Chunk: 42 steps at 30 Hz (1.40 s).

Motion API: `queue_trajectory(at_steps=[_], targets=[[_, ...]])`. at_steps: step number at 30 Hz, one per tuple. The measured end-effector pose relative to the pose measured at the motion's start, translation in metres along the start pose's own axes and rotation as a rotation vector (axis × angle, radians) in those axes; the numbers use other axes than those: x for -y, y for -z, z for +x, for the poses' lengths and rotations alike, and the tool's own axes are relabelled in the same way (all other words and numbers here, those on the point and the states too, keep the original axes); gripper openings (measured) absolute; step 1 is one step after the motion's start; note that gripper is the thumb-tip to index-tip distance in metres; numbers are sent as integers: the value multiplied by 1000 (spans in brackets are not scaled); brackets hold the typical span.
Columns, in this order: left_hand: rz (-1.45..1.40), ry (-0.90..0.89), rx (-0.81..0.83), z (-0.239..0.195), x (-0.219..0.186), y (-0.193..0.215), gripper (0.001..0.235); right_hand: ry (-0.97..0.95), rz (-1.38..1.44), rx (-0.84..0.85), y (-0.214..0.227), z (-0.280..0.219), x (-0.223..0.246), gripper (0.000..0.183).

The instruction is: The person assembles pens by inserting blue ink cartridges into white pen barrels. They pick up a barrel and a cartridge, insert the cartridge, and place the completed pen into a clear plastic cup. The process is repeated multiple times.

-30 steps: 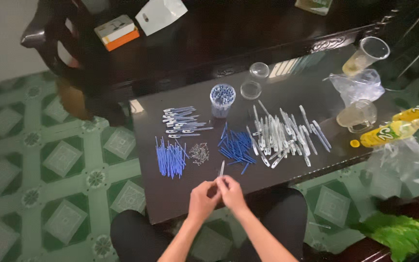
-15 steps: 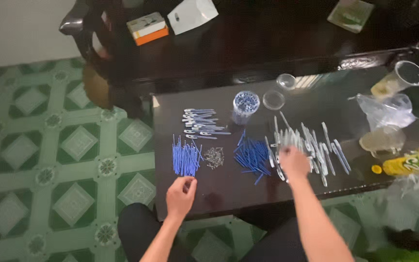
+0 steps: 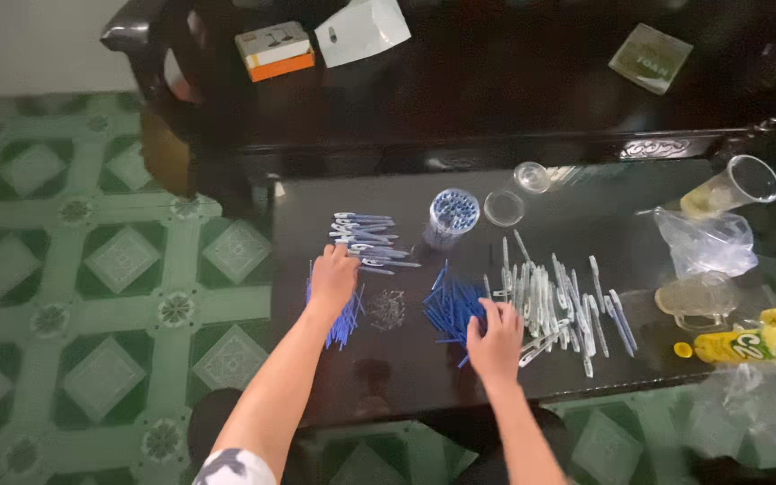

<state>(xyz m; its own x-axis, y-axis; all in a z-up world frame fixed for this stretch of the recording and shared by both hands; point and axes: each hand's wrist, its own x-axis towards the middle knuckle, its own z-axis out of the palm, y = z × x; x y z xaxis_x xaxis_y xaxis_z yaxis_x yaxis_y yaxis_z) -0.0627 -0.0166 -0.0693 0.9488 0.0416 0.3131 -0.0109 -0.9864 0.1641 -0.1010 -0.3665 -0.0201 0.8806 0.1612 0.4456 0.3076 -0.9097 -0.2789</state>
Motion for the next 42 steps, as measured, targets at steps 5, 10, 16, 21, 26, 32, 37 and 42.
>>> queue_trajectory(at_steps=[5,10,16,21,26,32,37,42], targets=[[13,-64,417,32,-13,37,17,-274,351,16,36,-47,36,16],[-444,15,270,8,-32,89,14,-555,631,241,37,-89,70,18],[-1193,689,443,-98,-104,138,11,-694,1039,745,33,-83,115,27],[-1701,1145,298,-168,-118,133,13,-653,1130,1056,55,-87,123,35],[-1748,1112,325,-186,-110,122,10,-526,1030,994,62,-104,131,34],[-1692,1119,343,-174,-109,137,11,-224,625,698,63,-112,138,28],[-1726,1185,220,-156,-108,154,8,-74,580,431,57,-125,137,27],[-1706,1194,254,-139,-112,184,3,-300,672,632,73,-117,145,35]])
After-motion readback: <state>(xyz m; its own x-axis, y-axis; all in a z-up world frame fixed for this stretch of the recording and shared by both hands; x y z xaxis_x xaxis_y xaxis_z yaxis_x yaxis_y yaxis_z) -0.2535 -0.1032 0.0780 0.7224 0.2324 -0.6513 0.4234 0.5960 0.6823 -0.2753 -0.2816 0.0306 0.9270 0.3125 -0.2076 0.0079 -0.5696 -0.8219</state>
